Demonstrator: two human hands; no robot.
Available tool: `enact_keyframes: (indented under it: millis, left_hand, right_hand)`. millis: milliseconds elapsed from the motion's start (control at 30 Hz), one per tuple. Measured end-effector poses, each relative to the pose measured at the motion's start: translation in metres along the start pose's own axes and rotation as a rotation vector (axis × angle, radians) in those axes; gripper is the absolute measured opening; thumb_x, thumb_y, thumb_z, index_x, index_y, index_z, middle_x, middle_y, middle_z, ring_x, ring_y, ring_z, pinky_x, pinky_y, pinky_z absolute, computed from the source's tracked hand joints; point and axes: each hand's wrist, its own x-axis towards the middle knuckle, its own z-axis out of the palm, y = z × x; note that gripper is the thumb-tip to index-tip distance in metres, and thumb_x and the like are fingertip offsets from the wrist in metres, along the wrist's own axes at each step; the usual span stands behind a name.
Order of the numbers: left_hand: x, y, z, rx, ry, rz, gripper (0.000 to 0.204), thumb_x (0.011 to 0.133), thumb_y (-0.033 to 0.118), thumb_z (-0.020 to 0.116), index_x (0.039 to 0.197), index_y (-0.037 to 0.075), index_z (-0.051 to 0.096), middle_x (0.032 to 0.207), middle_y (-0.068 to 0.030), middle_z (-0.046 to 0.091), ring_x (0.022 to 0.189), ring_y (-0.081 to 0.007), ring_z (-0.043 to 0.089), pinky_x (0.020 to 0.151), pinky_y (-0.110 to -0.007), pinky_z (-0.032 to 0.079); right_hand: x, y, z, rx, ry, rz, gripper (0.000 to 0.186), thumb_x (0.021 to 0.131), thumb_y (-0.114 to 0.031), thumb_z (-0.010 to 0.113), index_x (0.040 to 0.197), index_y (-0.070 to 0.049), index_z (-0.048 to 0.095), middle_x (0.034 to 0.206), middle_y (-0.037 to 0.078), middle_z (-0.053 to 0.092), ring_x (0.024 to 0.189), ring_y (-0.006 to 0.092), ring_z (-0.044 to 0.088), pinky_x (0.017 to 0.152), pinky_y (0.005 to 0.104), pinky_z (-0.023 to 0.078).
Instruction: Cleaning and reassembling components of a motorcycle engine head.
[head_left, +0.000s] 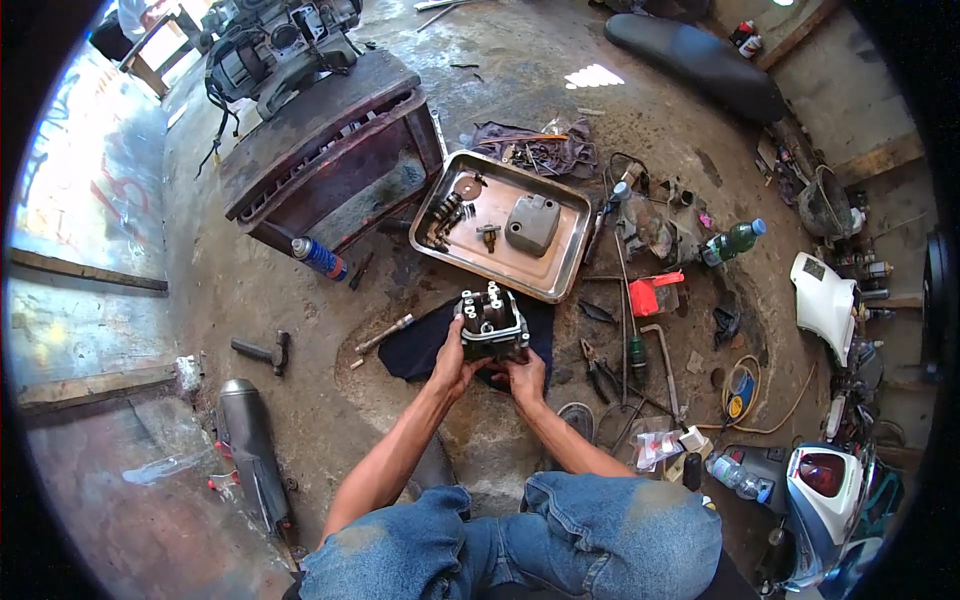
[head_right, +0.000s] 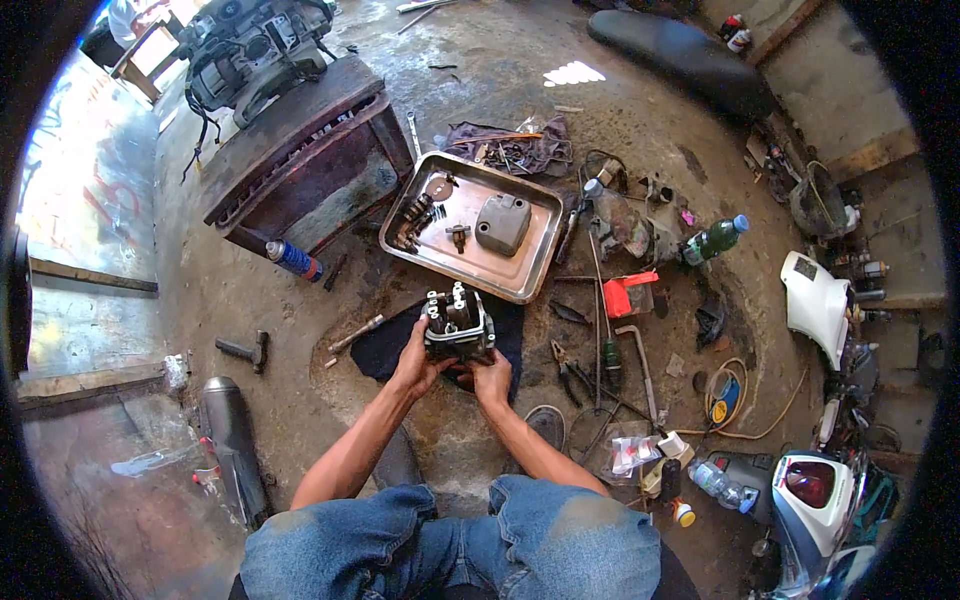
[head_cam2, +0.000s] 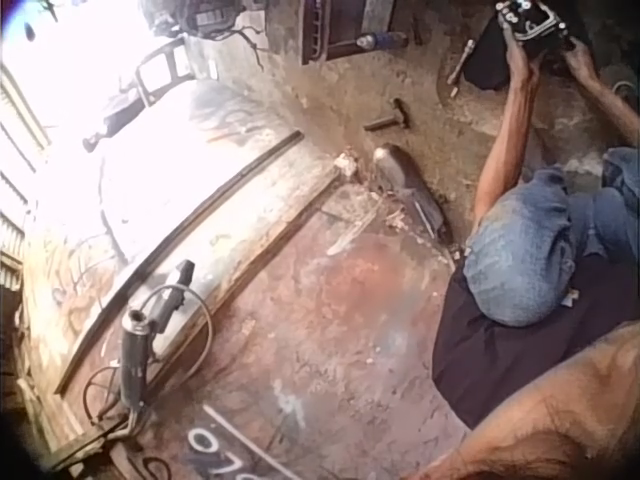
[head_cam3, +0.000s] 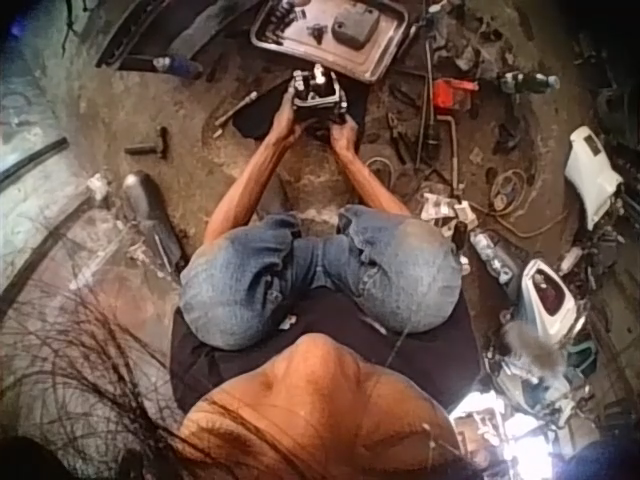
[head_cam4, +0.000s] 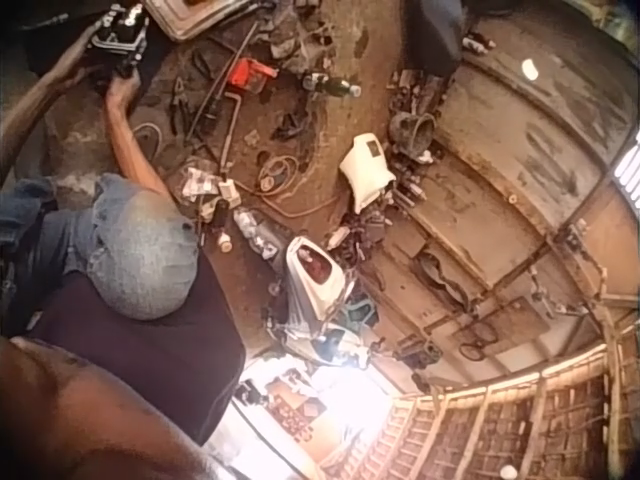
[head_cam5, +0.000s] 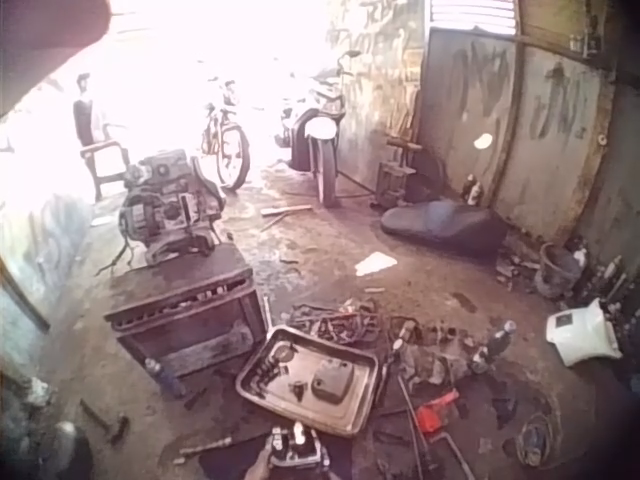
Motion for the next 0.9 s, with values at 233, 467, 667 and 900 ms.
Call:
enact_keyframes:
  millis: [233,467,667,900]
  left_hand:
    - [-0.005,-0.016,-0.013,-0.058,-0.012,0.024,0.055,0.107,0.05,0.046,0.142,0.007,0.052,0.137,-0.0115,0.06,0.122,-0.0266,0.06,0.103,-0.05,0.051]
    - [-0.007,-0.034,-0.022,-0.047,-0.091,0.117,0.049,0.109,0.045,0.046,0.14,0.008,0.055,0.134,-0.0088,0.065,0.121,-0.0225,0.061,0.108,-0.046,0.046]
    - [-0.009,-0.044,-0.022,-0.064,-0.113,0.116,0.047,0.109,0.044,0.047,0.139,0.01,0.058,0.13,-0.0058,0.068,0.119,-0.0205,0.062,0.107,-0.045,0.045]
    - [-0.003,-0.056,-0.031,-0.006,0.083,0.162,0.046,0.107,0.047,0.051,0.135,0.011,0.061,0.124,-0.0032,0.07,0.111,-0.019,0.064,0.1,-0.042,0.047]
  right_hand:
    - [0.001,0.012,0.0,-0.08,0.118,-0.064,0.021,0.087,0.008,0.065,0.107,0.005,0.069,0.095,0.013,0.075,0.072,0.0237,0.075,0.052,0.0325,0.06]
    - [0.011,0.029,-0.015,-0.017,0.121,-0.006,0.02,0.087,0.009,0.062,0.102,0.004,0.074,0.092,0.01,0.075,0.069,0.0195,0.072,0.053,0.0346,0.058]
    - [0.012,0.039,-0.026,0.08,0.05,-0.004,0.018,0.092,0.004,0.058,0.1,0.003,0.074,0.094,0.01,0.075,0.076,0.0195,0.071,0.065,0.0353,0.061]
    - [-0.002,0.006,-0.016,0.063,-0.06,0.24,0.031,0.094,0.0,0.052,0.122,0.0,0.064,0.112,0.014,0.074,0.101,0.0249,0.073,0.087,0.0404,0.061]
